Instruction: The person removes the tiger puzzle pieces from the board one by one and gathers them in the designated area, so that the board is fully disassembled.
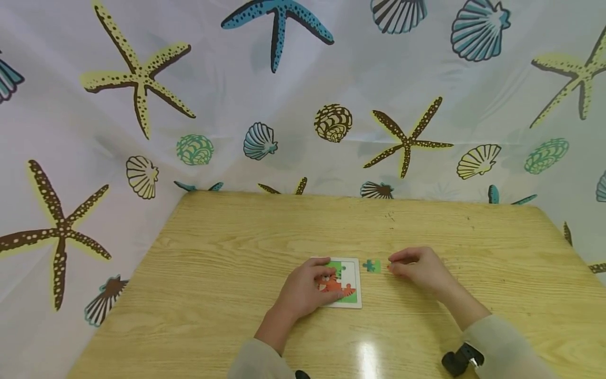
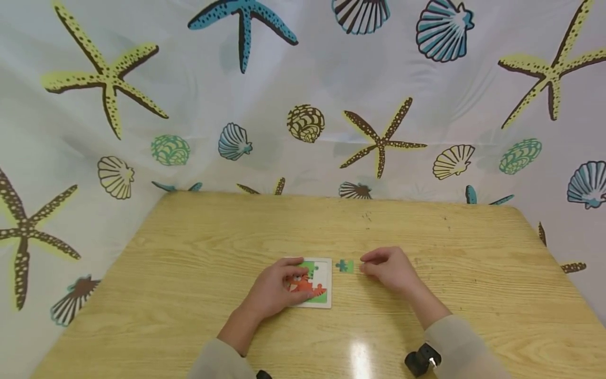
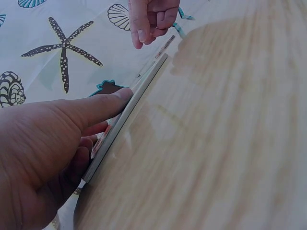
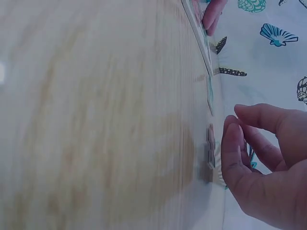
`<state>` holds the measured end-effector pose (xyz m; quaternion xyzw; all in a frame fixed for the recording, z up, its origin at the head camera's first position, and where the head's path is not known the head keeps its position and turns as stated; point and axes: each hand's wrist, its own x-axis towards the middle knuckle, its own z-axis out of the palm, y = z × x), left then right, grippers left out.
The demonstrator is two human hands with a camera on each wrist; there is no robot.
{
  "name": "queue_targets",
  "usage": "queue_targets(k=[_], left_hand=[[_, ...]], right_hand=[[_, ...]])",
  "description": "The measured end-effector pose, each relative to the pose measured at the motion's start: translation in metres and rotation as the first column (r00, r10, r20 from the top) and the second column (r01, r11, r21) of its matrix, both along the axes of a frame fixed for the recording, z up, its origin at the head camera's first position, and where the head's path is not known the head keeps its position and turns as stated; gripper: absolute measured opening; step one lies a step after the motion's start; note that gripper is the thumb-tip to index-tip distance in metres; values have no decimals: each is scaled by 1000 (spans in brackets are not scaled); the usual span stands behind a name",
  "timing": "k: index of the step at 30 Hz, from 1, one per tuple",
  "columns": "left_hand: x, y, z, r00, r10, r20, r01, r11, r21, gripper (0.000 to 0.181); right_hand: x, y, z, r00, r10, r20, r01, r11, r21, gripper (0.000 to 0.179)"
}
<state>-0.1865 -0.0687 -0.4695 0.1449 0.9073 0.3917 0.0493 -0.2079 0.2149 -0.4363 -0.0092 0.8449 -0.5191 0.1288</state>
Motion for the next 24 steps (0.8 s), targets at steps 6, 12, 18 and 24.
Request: queue_targets(k=[6, 12, 18, 24], left_hand=[[1, 1, -1, 1000, 0, 4, 0, 1000, 1, 57], [-1, 0, -1, 1000, -7, -13, 7, 1000, -5, 57], [-1, 0, 0, 1000, -6, 7, 6, 1000, 10, 54], [-2, -1, -1, 1000, -15, -7, 15, 1000, 1, 56]], right_hand=[[4, -8, 1, 997, 43, 69, -39, 998, -57, 28], [8, -20, 2, 985, 149, 86, -138, 983, -123, 30], [14, -31, 1, 970, 215, 113, -200, 971, -133, 31], [14, -37, 0, 969, 217, 122, -202, 972, -122, 30]])
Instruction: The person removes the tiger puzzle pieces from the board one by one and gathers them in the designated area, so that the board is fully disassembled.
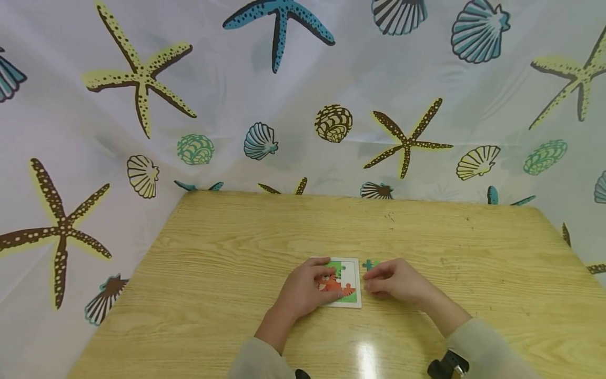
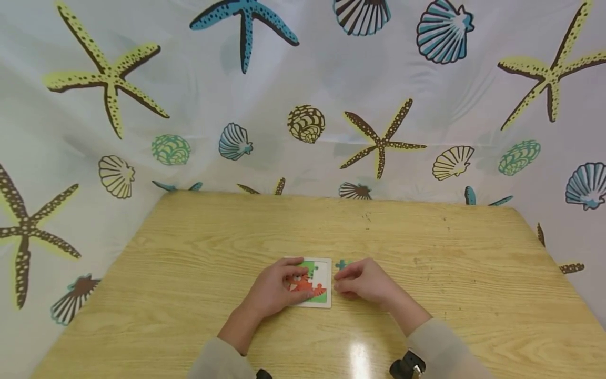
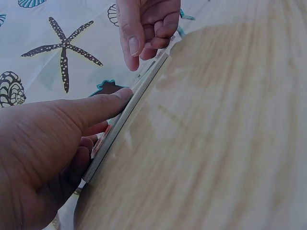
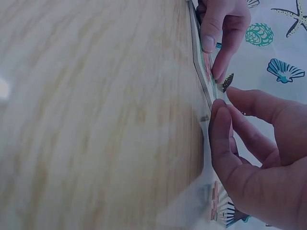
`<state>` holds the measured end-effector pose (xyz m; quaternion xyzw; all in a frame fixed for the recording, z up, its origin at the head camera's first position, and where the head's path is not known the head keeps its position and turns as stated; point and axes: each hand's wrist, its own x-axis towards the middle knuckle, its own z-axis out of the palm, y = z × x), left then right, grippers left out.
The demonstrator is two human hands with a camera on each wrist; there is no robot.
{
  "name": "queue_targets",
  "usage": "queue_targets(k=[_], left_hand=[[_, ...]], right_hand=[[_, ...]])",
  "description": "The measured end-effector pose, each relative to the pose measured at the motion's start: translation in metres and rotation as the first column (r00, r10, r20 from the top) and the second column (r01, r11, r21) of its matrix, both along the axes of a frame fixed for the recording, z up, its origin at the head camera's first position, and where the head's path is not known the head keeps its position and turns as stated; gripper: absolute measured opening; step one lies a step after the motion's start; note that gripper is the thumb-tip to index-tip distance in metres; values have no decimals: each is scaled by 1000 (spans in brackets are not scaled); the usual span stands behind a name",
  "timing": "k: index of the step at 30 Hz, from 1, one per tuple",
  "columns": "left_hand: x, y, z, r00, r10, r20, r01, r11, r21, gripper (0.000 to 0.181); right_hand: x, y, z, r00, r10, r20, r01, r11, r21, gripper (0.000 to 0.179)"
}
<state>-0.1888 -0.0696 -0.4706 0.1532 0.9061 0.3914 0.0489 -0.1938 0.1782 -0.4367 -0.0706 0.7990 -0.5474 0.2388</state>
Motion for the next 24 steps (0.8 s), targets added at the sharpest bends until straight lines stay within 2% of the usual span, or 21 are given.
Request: queue_targets(k=[6, 13, 24], left_hand=[[1, 1, 0, 1000, 0, 6, 0, 1000, -15, 58], [1, 0, 0, 1000, 2, -8, -2, 1000, -17, 57], [0, 0, -1, 1000, -5, -13, 5, 1000, -15, 57]], right_hand=[[1, -5, -1, 999, 37, -26, -37, 999, -12, 30], [1, -10, -3, 991, 104, -84, -100, 994, 49, 27], [4, -12, -5, 988, 107, -112, -94, 989, 115, 23]])
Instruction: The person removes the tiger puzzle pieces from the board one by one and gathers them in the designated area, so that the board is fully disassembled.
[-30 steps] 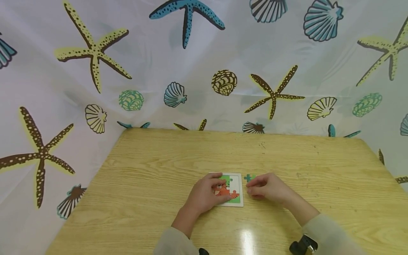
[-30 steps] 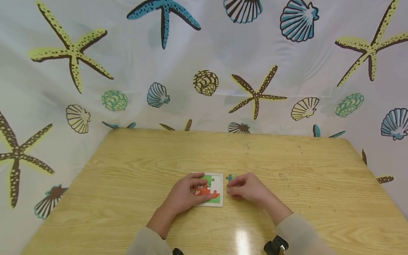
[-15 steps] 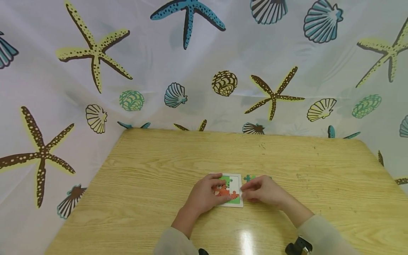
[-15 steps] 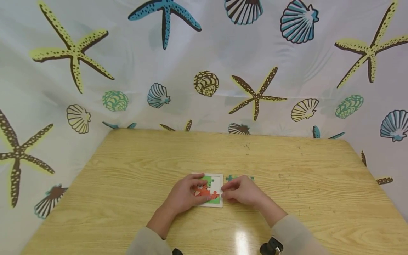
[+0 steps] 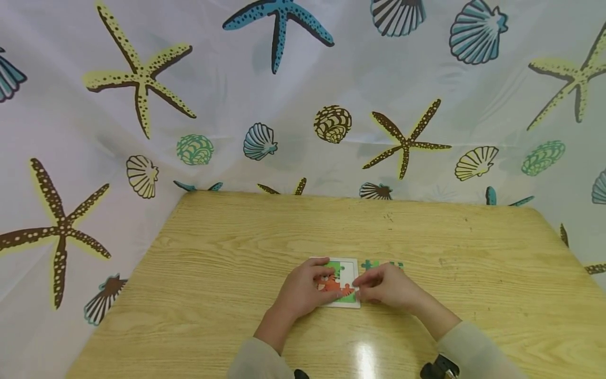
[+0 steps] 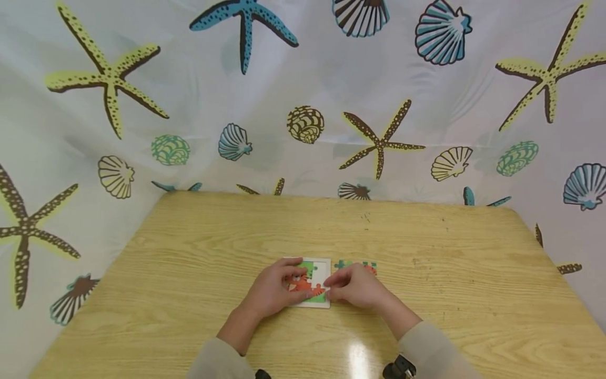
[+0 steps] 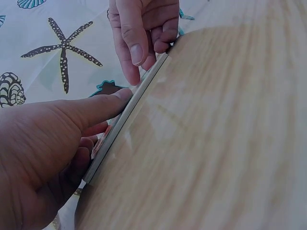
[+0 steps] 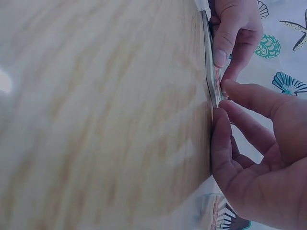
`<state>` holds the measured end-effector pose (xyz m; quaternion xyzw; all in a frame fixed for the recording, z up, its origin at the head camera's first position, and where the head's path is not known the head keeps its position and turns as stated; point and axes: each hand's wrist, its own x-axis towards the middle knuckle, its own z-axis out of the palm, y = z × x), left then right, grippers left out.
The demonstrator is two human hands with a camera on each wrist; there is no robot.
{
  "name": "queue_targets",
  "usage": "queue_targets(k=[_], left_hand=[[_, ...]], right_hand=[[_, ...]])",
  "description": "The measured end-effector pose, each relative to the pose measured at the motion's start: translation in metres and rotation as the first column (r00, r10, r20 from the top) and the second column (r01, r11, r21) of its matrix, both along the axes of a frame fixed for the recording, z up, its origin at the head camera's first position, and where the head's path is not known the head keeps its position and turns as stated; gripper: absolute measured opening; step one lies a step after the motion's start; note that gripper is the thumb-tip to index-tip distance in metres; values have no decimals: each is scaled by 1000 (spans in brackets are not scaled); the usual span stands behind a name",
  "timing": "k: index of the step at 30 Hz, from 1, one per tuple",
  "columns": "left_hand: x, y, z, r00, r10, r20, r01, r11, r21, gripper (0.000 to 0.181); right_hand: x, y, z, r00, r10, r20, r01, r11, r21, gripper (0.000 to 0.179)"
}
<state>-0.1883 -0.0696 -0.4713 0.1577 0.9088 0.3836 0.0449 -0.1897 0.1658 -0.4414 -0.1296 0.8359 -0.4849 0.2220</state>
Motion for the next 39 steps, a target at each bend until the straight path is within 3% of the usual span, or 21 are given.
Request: queue_targets(k=[8, 13, 21, 28, 33, 39], left_hand=[[-1, 1, 0, 1000, 9, 19, -9, 1000, -6, 56], [-2, 2, 1, 1000, 8, 12, -8, 1000, -16, 56], [-1, 0, 2, 1000, -9, 26, 9, 1000, 20, 57], [-1, -5, 0, 996, -30, 83, 23, 996, 82, 56], [-2, -6, 0, 995, -38, 87, 31, 996, 84, 55], [-3, -7, 3, 996, -47, 77, 42, 997, 69, 55]], right_hand=[[1, -3, 2, 997, 43, -63, -39, 998, 56, 28], [3, -6, 3, 996, 28, -79, -21, 996, 90, 26], [5, -10, 4, 998, -29, -52, 32, 998, 59, 26], [6, -12, 1, 997, -49, -54, 50, 999, 14, 22], [7, -13, 1, 996, -60, -68, 59, 998, -7, 18], [5, -13, 1, 996, -88, -13, 87, 994, -68, 15]])
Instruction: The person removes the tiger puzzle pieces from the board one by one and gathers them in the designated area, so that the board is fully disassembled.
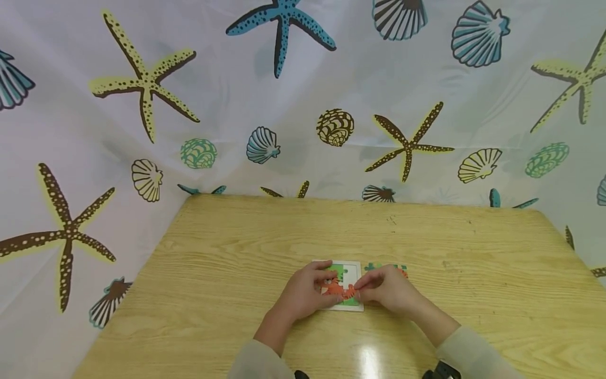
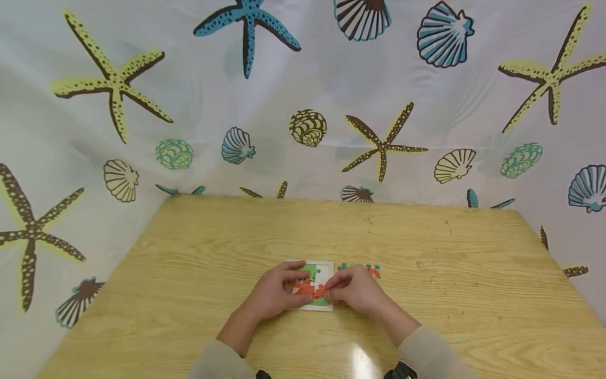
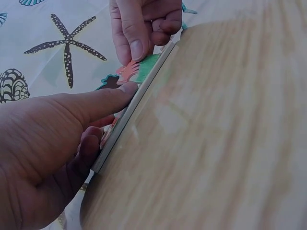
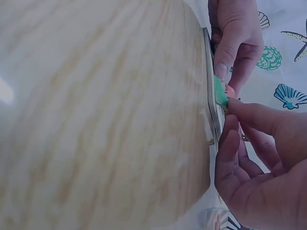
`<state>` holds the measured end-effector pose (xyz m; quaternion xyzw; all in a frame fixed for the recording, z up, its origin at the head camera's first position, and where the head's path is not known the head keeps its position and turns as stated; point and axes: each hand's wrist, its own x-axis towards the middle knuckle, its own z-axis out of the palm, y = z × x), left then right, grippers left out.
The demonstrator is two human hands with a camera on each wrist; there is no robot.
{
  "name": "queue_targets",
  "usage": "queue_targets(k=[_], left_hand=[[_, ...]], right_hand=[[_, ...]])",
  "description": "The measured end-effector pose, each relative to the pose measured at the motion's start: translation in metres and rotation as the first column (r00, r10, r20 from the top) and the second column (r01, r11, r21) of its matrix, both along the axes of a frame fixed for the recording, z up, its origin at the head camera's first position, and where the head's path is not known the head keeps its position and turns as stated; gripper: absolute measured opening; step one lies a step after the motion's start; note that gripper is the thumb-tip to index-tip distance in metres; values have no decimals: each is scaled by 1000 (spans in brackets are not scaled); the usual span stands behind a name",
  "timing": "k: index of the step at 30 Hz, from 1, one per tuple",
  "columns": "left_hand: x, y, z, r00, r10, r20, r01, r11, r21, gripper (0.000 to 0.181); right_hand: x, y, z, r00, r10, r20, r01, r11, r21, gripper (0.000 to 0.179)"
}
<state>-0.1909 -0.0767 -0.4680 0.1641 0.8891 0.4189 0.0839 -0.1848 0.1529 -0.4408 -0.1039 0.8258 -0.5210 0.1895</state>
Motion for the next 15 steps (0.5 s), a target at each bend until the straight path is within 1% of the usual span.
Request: queue_targets(k=[5, 8, 15], left_hand=[[-1, -1, 1, 1000, -5, -9, 5, 1000, -11, 56], [-1, -1, 1, 1000, -4, 2, 4, 1000, -12, 57], [1, -1, 0, 1000, -3, 14, 3, 1000, 14, 58]], right_hand=[[0, 0, 0, 999, -24, 39, 26, 999, -41, 16], [0, 2, 1, 997, -29, 70, 34, 997, -67, 19], [1, 11, 0, 990, -36, 138, 56, 988, -143, 25]])
